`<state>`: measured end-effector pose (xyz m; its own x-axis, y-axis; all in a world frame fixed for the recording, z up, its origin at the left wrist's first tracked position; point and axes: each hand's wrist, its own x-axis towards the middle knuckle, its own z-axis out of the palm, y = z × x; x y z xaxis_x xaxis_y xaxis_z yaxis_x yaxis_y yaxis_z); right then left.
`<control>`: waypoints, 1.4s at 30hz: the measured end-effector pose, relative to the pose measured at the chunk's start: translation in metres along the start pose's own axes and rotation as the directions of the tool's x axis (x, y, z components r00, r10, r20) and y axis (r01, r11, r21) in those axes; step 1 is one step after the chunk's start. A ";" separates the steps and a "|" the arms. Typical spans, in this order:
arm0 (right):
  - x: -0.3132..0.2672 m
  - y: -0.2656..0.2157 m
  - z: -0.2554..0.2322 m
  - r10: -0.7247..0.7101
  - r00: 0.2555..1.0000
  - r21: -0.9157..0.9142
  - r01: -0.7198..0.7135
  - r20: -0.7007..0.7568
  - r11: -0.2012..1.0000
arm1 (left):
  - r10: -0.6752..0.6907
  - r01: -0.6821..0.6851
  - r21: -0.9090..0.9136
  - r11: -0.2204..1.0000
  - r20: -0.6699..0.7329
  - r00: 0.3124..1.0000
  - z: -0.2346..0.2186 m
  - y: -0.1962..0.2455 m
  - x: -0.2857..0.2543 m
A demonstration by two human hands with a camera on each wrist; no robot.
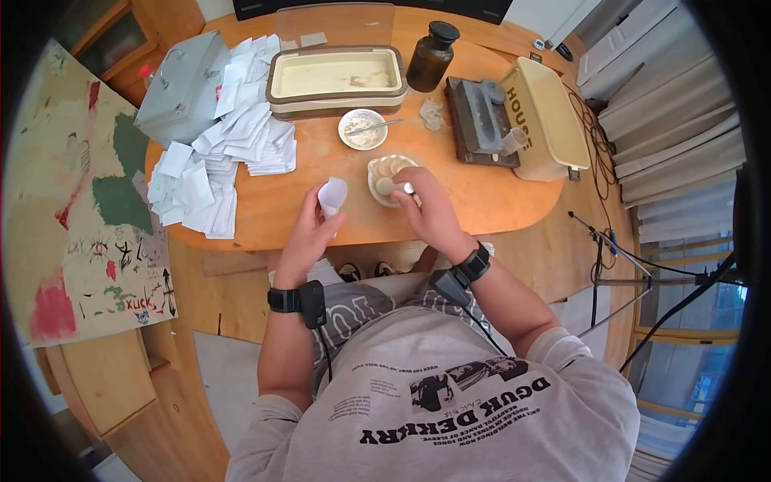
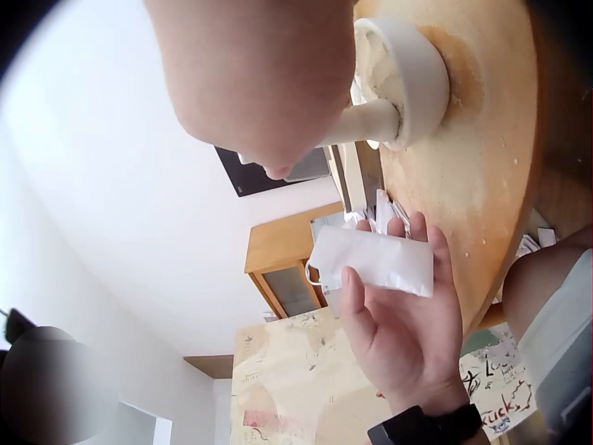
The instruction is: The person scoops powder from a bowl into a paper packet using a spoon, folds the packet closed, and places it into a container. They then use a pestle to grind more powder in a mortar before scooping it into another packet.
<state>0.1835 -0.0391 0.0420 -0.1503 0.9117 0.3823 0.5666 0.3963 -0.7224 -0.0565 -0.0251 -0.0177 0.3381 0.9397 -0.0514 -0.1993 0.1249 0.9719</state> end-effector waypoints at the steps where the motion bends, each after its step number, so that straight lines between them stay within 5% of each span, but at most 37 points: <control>1: 0.002 0.001 -0.001 0.009 1.000 -0.036 -0.010 -0.008 0.999 | 0.002 -0.002 0.000 1.000 -0.004 1.000 0.000 0.002 0.000; 12: -0.007 0.001 -0.012 -0.047 0.996 -0.072 0.042 -0.071 0.997 | -0.095 0.095 -0.008 0.995 -0.006 0.995 0.003 0.008 0.001; 16: -0.010 -0.003 -0.021 0.039 0.999 -0.033 -0.040 -0.030 0.999 | -0.063 0.063 -0.034 0.997 0.002 0.998 -0.001 0.003 0.000; 20: -0.007 0.004 -0.016 -0.041 0.998 -0.055 0.038 -0.040 0.998 | -0.023 0.023 -0.003 1.000 0.002 1.000 0.000 -0.002 0.003; 32: 0.020 0.018 -0.016 0.147 0.983 0.101 -0.136 -0.114 0.986 | 0.032 -0.033 0.065 0.997 0.012 0.999 0.000 -0.004 -0.001; 37: 0.015 0.004 -0.020 0.098 0.995 -0.033 -0.098 0.011 0.995 | 0.045 -0.046 0.118 0.992 0.017 0.999 0.000 -0.004 0.002; 42: 0.005 0.012 -0.022 0.023 0.998 -0.034 -0.025 -0.058 0.999 | 0.037 -0.039 0.098 0.994 0.021 0.999 0.001 -0.006 0.003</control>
<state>0.2072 -0.0325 0.0475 -0.0901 0.9127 0.3987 0.5971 0.3699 -0.7118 -0.0532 -0.0237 -0.0237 0.3497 0.9368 -0.0108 -0.1215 0.0568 0.9910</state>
